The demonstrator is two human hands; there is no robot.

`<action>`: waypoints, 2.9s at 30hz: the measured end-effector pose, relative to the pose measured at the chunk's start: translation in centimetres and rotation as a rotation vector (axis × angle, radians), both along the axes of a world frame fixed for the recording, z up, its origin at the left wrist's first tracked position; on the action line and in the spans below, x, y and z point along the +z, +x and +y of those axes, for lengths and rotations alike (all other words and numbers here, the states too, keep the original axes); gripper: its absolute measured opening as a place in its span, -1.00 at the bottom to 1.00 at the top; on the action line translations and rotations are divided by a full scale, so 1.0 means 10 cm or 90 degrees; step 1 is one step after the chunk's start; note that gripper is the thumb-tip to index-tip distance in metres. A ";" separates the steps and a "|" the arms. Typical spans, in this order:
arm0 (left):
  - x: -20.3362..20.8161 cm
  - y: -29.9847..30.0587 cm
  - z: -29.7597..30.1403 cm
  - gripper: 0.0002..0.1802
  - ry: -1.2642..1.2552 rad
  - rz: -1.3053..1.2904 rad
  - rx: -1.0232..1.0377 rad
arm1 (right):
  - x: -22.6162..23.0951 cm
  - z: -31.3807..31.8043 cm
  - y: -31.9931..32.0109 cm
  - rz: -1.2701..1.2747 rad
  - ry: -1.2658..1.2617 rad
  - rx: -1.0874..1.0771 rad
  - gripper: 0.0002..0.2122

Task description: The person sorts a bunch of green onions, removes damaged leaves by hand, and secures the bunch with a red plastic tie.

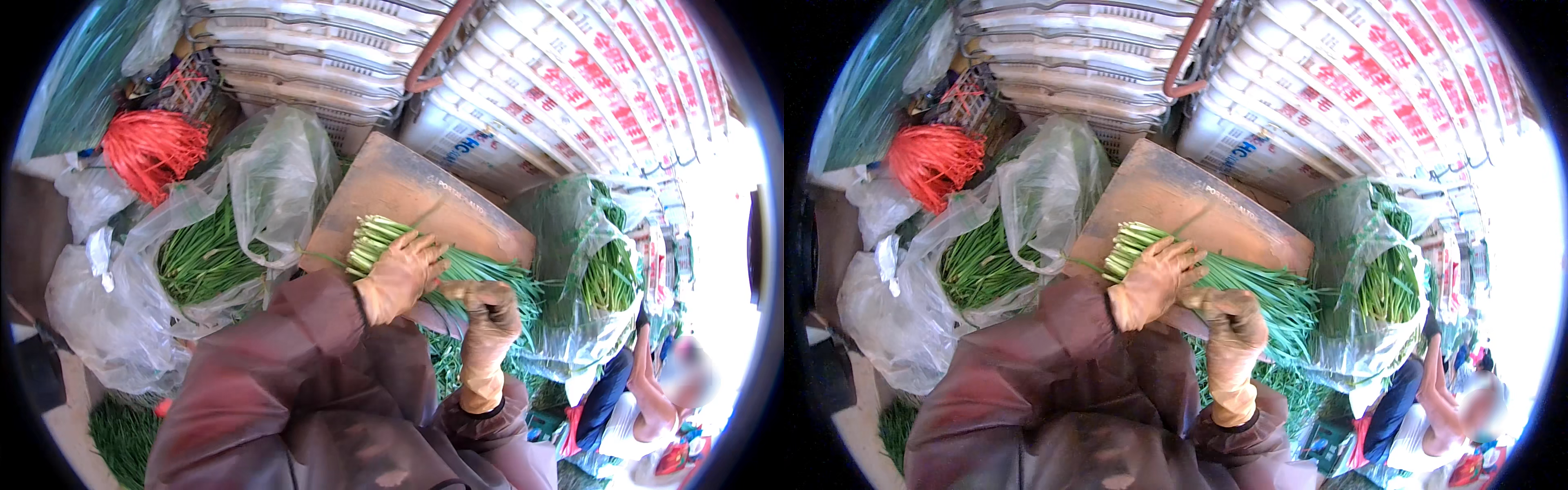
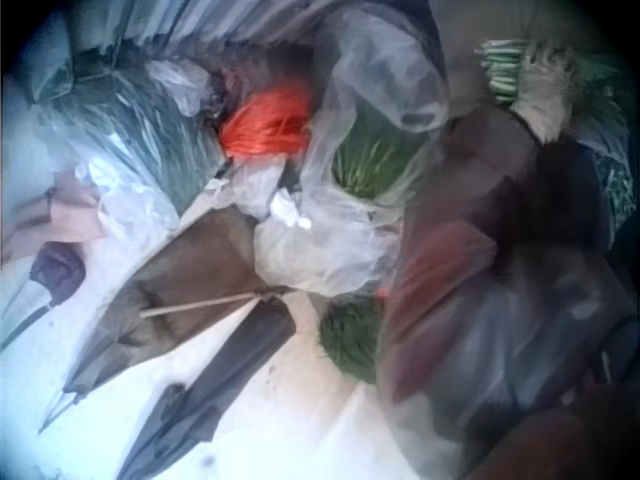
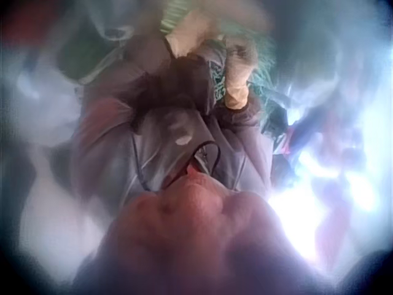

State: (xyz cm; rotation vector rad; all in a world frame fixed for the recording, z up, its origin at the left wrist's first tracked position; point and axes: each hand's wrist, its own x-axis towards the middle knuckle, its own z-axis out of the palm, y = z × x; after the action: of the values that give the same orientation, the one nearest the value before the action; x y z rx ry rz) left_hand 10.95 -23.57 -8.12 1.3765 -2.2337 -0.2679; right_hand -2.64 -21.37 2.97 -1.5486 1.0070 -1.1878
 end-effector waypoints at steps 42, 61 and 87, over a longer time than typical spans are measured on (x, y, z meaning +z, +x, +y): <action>0.42 -0.52 -0.20 -0.58 0.019 0.801 0.112 | -0.52 -0.07 -0.51 -0.169 0.051 -0.192 -0.60; 1.11 -0.18 -0.07 -0.74 0.015 0.352 0.152 | -0.42 0.14 -0.40 -0.235 0.341 -0.110 -0.45; 0.20 0.34 0.22 0.32 0.155 -0.341 0.102 | -0.48 -0.71 0.07 0.232 0.415 0.173 -0.73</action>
State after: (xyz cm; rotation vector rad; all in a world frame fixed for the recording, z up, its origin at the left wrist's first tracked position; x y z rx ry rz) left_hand 14.35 -21.42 -6.08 1.9314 -2.5531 -0.1247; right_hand -1.91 -28.49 -1.87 -1.3258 1.2163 -0.3292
